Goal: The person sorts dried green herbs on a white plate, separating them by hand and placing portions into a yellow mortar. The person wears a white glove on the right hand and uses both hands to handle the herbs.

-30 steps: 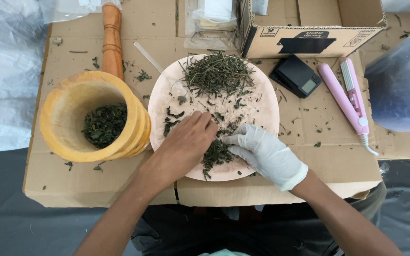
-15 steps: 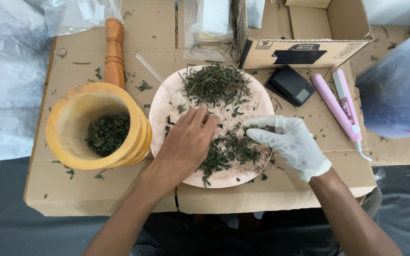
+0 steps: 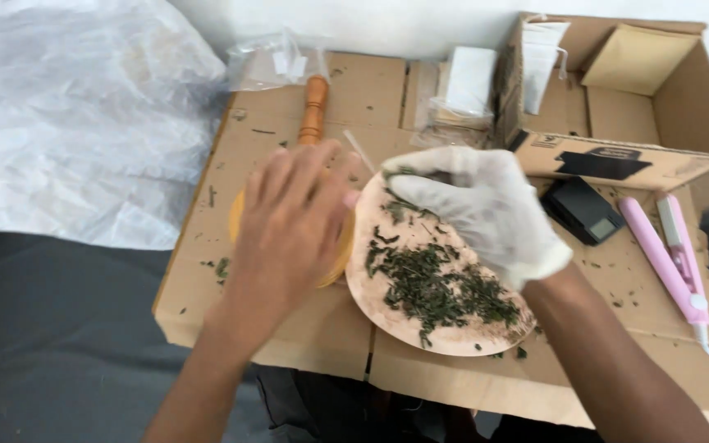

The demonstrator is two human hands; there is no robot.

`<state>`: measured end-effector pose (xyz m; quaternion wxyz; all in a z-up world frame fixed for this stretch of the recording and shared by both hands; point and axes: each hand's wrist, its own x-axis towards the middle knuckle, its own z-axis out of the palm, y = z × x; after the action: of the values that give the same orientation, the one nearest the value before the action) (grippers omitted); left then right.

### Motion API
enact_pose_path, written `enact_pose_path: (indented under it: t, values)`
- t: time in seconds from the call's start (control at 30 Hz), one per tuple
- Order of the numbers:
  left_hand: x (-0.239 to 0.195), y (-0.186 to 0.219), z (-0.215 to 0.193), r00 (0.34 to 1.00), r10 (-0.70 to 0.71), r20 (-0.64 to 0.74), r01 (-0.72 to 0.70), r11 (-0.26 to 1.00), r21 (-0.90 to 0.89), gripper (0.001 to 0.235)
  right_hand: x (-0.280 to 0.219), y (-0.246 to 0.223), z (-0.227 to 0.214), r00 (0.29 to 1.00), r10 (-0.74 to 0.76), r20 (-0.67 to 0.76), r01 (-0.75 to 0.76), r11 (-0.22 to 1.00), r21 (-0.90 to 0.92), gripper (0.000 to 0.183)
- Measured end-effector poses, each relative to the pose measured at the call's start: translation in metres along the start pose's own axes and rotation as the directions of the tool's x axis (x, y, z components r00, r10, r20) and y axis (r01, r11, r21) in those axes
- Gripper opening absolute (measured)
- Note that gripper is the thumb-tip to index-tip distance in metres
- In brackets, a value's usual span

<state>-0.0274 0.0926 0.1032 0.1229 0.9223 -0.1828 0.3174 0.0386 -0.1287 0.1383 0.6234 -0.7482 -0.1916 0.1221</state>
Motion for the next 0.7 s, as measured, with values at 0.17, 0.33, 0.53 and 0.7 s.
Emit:
enact_pose_path:
  t: [0.17, 0.33, 0.53, 0.7]
  values:
    - [-0.022, -0.035, -0.009, 0.989, -0.14, -0.045, 0.139, 0.99, -0.035, 0.048, 0.032, 0.021, 0.066, 0.975, -0.161, 0.151, 0.165, 0.986, -0.01, 0.032]
    - [-0.028, -0.04, -0.009, 0.973, -0.228, -0.033, 0.224, 0.97, -0.091, 0.051, 0.027, 0.029, 0.074, 0.861, -0.414, 0.295, 0.502, 0.785, -0.363, 0.036]
    - [-0.017, -0.008, -0.011, 0.988, -0.144, -0.051, 0.136, 0.982, -0.132, 0.033, 0.005, 0.02, 0.026, 0.968, -0.187, 0.168, 0.208, 0.971, -0.115, 0.028]
    - [-0.013, 0.025, -0.005, 0.999, 0.003, -0.043, -0.012, 0.98, -0.199, 0.029, -0.022, 0.044, -0.042, 0.986, 0.162, 0.048, -0.166, 0.982, 0.096, 0.027]
